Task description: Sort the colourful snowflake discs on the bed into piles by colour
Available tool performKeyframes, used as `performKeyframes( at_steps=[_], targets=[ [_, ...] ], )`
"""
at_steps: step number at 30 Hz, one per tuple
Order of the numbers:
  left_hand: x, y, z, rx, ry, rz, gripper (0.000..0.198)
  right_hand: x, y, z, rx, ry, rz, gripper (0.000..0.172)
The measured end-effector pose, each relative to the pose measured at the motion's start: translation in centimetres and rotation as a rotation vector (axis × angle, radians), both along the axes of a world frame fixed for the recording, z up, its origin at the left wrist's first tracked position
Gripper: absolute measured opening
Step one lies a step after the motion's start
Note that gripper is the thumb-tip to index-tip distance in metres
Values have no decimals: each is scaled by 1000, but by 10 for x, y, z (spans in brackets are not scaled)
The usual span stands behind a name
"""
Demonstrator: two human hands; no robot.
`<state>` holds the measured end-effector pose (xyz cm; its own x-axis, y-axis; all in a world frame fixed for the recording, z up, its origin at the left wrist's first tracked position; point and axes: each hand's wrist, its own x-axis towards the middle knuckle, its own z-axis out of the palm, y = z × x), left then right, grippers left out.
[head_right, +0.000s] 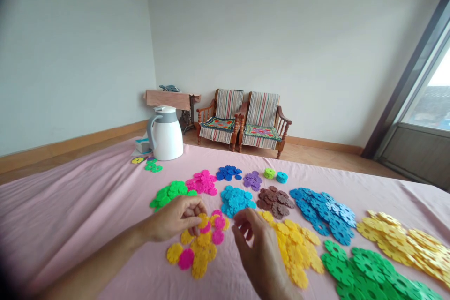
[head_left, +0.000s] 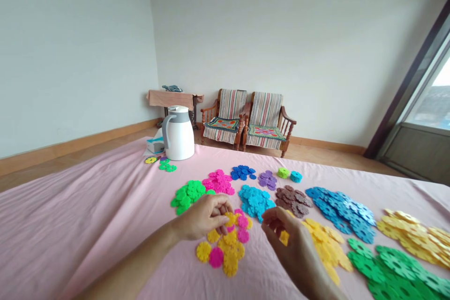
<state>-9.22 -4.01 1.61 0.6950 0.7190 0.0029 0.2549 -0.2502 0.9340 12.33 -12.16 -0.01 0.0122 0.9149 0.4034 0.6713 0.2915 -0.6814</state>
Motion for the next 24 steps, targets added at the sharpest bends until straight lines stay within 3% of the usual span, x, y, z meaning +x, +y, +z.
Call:
performKeyframes(
  at_steps=[5, 10, 16, 19, 24],
  targets=[
    [24, -21, -11, -37, -134, -47, 27, -25, -3, -8, -51, 152, 123, 8],
    [24, -26, -10, -83, -103, -123, 36, -27, -3, -10, -94, 164, 150, 11],
    [-3, 1, 2, 232, 180, 52, 19, 11, 1, -1, -107, 50, -15, 15],
    [-19, 14, 2, 331, 372, 14, 14, 37, 5, -5, -141, -71, -66, 14],
    [-27, 18, 0, 426, 552, -91, 26, 60, 8, -13, -115, -285, -142, 16]
  ],
)
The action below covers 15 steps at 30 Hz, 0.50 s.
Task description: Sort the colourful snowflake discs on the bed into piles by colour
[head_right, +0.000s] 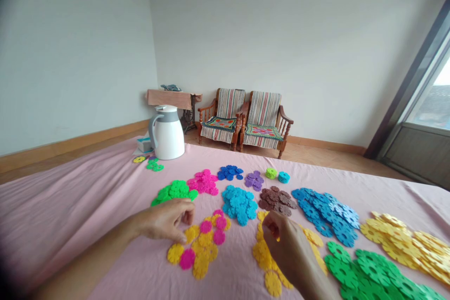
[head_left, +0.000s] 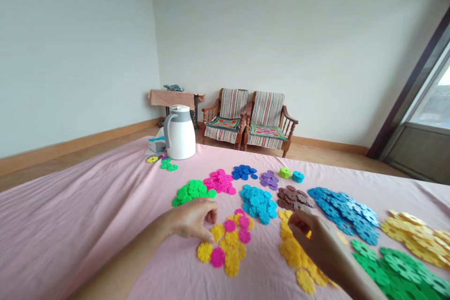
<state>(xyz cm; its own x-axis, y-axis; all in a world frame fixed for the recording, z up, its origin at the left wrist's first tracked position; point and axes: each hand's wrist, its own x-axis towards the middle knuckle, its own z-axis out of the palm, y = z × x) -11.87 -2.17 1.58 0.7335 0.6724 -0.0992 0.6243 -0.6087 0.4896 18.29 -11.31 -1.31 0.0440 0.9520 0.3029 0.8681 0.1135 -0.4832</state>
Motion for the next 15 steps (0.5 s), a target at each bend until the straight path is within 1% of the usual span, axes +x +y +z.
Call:
performKeyframes(
  at_steps=[2, 6, 9, 12, 15],
  targets=[
    [1, -2, 0, 1, 8, -33, 23, -1, 0, 1, 28, 5, -25, 16],
    [3, -4, -2, -92, -31, -32, 20, -12, 0, 7, 23, 89, -7, 20],
    [6, -4, -4, -189, -152, -10, 13, -25, -1, 9, 37, 125, 42, 19],
    [15, -9, -4, -290, -319, 32, 10, -43, -4, 9, 58, 186, 109, 16],
    [29, -20, -3, -318, -454, 35, 11, -64, -8, 9, 42, 296, 181, 11]
  ],
)
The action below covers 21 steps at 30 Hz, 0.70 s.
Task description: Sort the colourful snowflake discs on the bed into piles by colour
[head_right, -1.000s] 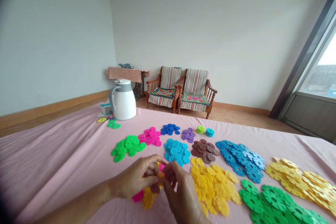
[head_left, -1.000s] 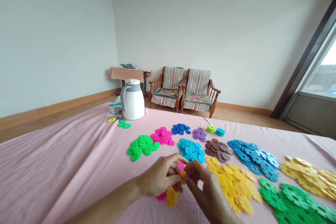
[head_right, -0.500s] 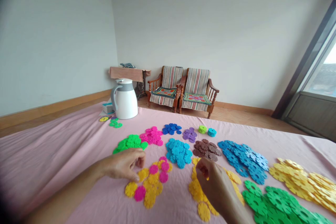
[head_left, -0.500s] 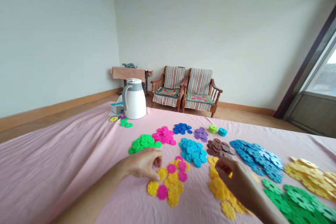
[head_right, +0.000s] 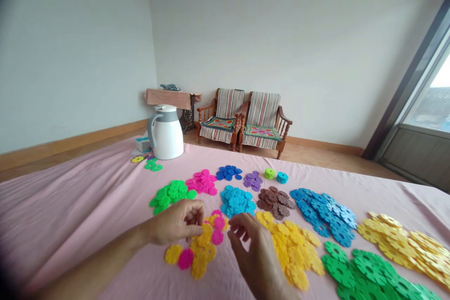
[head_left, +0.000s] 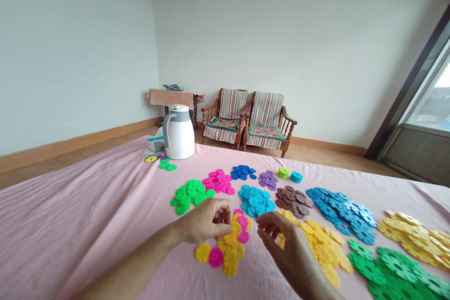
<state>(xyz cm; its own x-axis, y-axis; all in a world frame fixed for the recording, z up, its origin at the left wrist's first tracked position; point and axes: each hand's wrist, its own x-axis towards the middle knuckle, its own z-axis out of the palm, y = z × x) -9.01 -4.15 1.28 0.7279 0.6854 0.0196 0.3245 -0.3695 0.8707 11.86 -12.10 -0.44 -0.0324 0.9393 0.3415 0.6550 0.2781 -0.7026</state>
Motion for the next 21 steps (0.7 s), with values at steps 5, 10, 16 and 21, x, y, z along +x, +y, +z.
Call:
performKeyframes(
  at_steps=[5, 10, 16, 21],
  targets=[
    [14, -15, -2, -80, -108, -43, 11, -24, -5, -2, -60, 130, 135, 6],
    [12, -10, -6, -11, -66, 17, 7, -13, -3, 0, -80, 84, 84, 13],
    [7, 0, -7, 348, 70, 199, 6, 37, 1, 1, -196, -224, -71, 19],
    [5, 1, -11, 460, 182, 163, 21, 53, 1, 0, -177, -357, -137, 22]
  ],
)
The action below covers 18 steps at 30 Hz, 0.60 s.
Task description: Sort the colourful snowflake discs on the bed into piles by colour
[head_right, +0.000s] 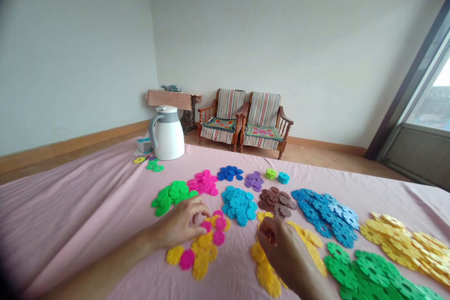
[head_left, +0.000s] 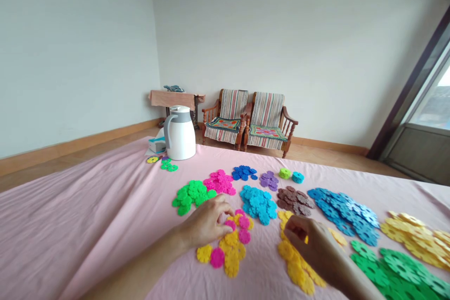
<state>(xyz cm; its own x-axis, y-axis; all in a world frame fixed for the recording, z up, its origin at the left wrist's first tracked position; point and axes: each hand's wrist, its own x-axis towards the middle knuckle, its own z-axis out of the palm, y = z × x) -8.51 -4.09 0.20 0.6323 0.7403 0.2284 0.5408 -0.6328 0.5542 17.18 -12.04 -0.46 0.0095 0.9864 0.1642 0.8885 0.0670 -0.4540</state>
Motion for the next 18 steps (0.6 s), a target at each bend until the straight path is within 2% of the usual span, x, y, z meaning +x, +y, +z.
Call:
performKeyframes(
  at_steps=[6, 12, 18],
  targets=[
    [1, 0, -4, 27, 55, -89, 13, -10, 4, -6, 51, 35, -9, 20],
    [3, 1, -10, 31, 5, -66, 7, -18, 10, -20, 103, 52, 7, 21],
    [6, 3, -13, 110, -14, -13, 14, -27, 9, -17, 113, 39, 30, 21]
  ],
)
